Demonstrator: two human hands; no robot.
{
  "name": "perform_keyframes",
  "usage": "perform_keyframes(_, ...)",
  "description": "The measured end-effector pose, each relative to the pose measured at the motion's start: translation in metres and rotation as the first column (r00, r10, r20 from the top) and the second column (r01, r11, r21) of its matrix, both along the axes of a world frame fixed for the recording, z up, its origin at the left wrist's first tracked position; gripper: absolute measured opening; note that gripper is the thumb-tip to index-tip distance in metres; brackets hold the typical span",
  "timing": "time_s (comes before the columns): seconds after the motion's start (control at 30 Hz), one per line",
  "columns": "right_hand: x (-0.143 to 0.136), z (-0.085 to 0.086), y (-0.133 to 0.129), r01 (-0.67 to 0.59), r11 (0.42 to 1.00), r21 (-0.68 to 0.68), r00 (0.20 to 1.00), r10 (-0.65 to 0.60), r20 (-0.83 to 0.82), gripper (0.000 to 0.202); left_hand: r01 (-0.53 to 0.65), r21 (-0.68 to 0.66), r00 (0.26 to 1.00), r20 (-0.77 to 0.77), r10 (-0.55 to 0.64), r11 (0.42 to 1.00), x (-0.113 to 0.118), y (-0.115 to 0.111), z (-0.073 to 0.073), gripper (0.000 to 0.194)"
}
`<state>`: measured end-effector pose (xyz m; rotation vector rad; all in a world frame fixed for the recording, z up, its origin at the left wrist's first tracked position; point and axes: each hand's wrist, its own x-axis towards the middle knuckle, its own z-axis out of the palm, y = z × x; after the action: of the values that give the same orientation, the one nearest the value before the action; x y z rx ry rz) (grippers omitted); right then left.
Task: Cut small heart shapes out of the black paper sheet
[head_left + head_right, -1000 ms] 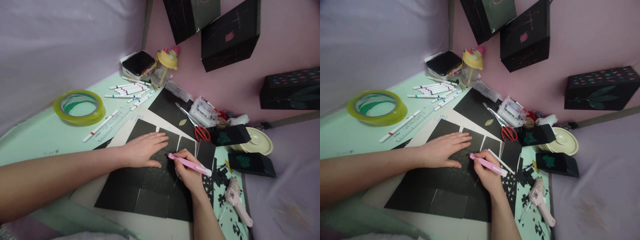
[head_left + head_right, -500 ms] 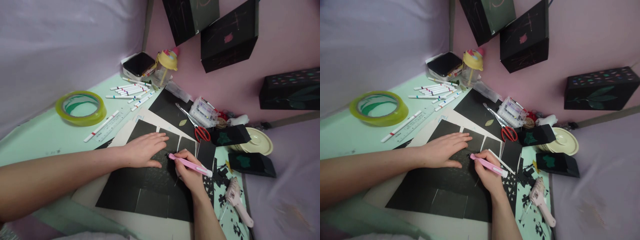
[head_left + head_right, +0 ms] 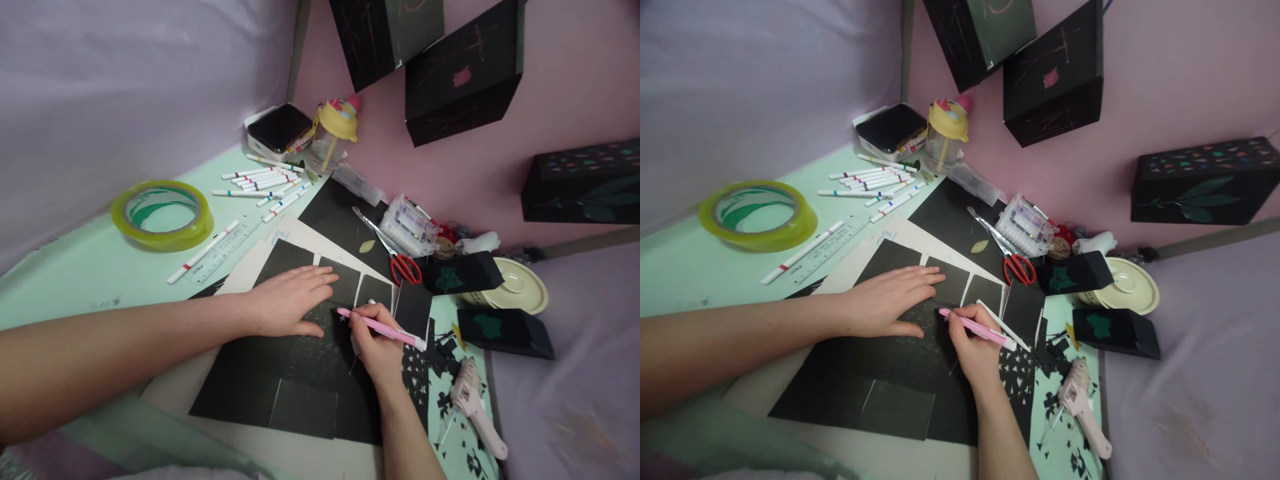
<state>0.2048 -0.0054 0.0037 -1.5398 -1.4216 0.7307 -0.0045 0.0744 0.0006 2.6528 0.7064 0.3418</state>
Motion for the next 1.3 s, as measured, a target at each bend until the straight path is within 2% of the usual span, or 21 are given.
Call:
perform_keyframes(0.3,-0.0081,-0.0001,0.0008,0.087,0.992,-0.094,0.982,-0.101,-0.158,0.021,0.000,-0.002,1.000,0.008,0.000,1.000,0.0009,0.0003,-0.0003,0.064)
perform_keyframes(0.87,-0.0077,-0.0009,0.0020,0.029,0.997,-0.078,0.995,-0.037,-0.098,0.023,0.003,0.003,1.000,0.020,-0.003,1.000,0.0011,0.0007,-0.0019,0.063)
perform_keyframes(1.3,-0.0096,-0.0010,0.0005,0.051,0.998,-0.036,0.996,-0.048,0.076,0.031,-0.009,-0.015,1.000,0.030,0.009,1.000,0.0017,0.0011,-0.0031,0.063)
